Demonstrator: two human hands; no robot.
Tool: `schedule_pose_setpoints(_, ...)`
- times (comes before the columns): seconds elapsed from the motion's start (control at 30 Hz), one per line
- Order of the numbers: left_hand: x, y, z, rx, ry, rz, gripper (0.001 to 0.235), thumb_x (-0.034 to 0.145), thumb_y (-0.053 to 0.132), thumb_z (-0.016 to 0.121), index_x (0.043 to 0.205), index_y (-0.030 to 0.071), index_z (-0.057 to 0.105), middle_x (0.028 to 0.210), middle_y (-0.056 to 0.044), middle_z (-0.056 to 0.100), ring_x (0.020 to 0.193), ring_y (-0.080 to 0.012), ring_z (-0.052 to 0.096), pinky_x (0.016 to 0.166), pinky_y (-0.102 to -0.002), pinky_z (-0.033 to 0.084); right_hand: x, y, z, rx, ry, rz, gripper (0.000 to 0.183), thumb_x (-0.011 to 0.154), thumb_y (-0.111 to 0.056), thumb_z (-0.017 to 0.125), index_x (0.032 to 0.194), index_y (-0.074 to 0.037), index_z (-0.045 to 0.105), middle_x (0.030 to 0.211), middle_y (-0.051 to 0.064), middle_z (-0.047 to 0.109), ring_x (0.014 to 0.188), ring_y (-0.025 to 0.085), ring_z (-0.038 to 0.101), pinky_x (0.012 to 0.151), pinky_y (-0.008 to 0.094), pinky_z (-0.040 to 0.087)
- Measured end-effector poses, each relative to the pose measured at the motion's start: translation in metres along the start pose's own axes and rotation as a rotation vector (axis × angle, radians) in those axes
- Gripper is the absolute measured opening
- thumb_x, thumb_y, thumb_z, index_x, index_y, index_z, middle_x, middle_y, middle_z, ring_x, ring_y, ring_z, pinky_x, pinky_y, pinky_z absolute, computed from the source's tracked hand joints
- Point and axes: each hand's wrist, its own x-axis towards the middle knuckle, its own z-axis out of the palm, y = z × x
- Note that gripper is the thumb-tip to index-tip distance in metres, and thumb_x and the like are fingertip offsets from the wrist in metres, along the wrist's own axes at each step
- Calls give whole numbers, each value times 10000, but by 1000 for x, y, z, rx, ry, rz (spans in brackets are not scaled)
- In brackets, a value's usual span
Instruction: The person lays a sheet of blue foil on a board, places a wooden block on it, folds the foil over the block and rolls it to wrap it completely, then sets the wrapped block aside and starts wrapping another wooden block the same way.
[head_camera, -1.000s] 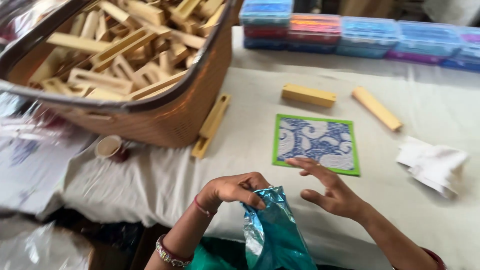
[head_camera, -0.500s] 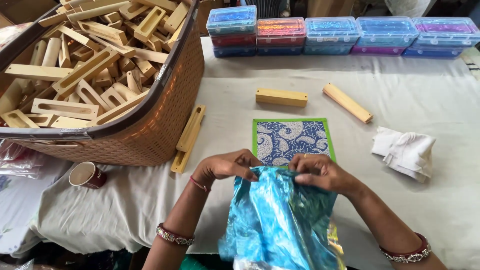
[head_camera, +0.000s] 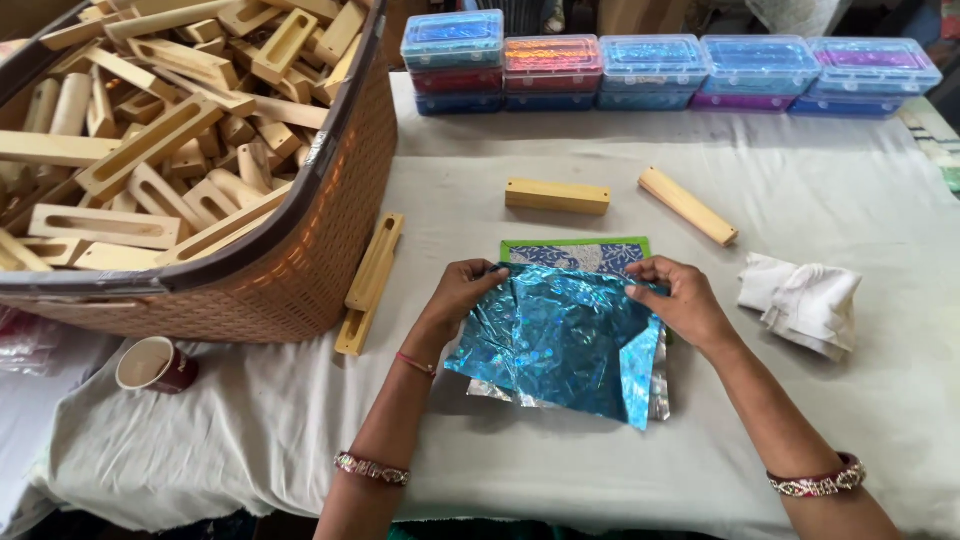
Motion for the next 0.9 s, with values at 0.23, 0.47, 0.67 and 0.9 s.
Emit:
schedule_pose_setpoints(0.23,-9,1,5,-30,26,18,246,940,238,720,923,-7,740,745,-10,694,641,-49,589,577,-216,470,4,14,-2,-33,91,66,299,886,-82,764,1175,-28,715,890,29,755,800,48,662,724,210,557)
schedule_pose_setpoints(0.47,-12,3,14,-28,112,35,215,924,186,762,905,-28,744,743,-12,692,647,-50,580,581,-211,463,7,28,-6,224,74,58,276,1014,-75,654,1278,0,689,827,-31,655,750,-4,506,671,169,419)
schedule_pose_setpoints(0.67,-14,-2,13,-33,79,51,213,896,170,781,970,-24,733,759,-3,697,634,-42,594,555,-209,470,17,53,-9,376,118,62,207,1011,-43,616,1207,-2,667,878,-4,691,785,15,578,697,173,467)
schedule_pose_setpoints(0.9,-29,26,23,-80,62,-67,387,953,379,690,1109,26,708,744,10,662,565,-50,574,484,-221,455,15,25,-10,533,145,247,195,966,-59,604,1118,23,696,969,43,725,862,85,658,788,216,551)
